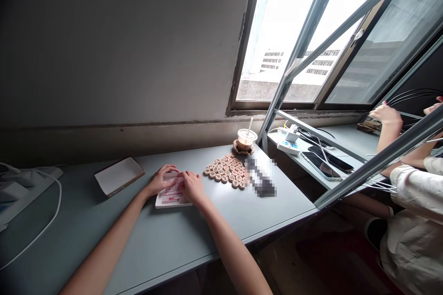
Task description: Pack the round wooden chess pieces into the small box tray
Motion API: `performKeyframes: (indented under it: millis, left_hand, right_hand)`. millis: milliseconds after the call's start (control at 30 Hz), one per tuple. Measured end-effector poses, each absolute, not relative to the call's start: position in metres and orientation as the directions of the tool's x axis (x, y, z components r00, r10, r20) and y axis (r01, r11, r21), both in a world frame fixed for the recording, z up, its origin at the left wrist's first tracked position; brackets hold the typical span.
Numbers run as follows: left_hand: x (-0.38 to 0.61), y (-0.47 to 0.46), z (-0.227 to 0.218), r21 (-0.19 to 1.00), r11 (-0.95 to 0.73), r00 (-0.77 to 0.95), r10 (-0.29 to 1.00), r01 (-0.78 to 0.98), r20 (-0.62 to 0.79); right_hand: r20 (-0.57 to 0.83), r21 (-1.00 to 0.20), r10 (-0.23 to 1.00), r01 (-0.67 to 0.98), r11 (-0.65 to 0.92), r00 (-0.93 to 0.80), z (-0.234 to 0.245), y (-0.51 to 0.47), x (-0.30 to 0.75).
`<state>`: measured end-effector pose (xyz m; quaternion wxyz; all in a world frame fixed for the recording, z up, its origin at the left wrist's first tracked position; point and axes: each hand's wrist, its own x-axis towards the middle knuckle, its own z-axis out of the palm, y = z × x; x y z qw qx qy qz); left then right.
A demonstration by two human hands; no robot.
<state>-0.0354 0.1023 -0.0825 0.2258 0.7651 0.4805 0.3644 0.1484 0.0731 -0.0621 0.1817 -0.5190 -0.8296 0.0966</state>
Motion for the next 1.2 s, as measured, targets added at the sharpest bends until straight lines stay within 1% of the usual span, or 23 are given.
performKeyframes:
  millis: [433,733,1000,1200]
  left_hand:
    - [-0.0344,0.1005,-0.0775,0.731,-0.409,0.285,0.911,0.546,0.297]
    - [-0.0348,0.1028,-0.0783,0.742,-0.43,0.299,0.901,0.514,0.315]
    - [-0.0344,0.1038,-0.0801,0.744,-0.439,0.279,0.898,0.504,0.341]
    - [-0.035,0.1043,-0.0793,0.75,-0.429,0.285,0.902,0.503,0.325]
  right_hand:
    - [0.249,-0.346,0.875,0.805,0.481,-0.416,-0.0595,0.0711,0.1508]
    - [0.265,-0.344,0.869,0.8,0.491,-0.419,-0.0547,0.0702,0.1505]
    - [0.226,-0.355,0.876,0.801,0.482,-0.426,-0.0565,0.0715,0.1499]
    - [0.215,-0.34,0.872,0.803,0.489,-0.44,-0.0578,0.0725,0.1509]
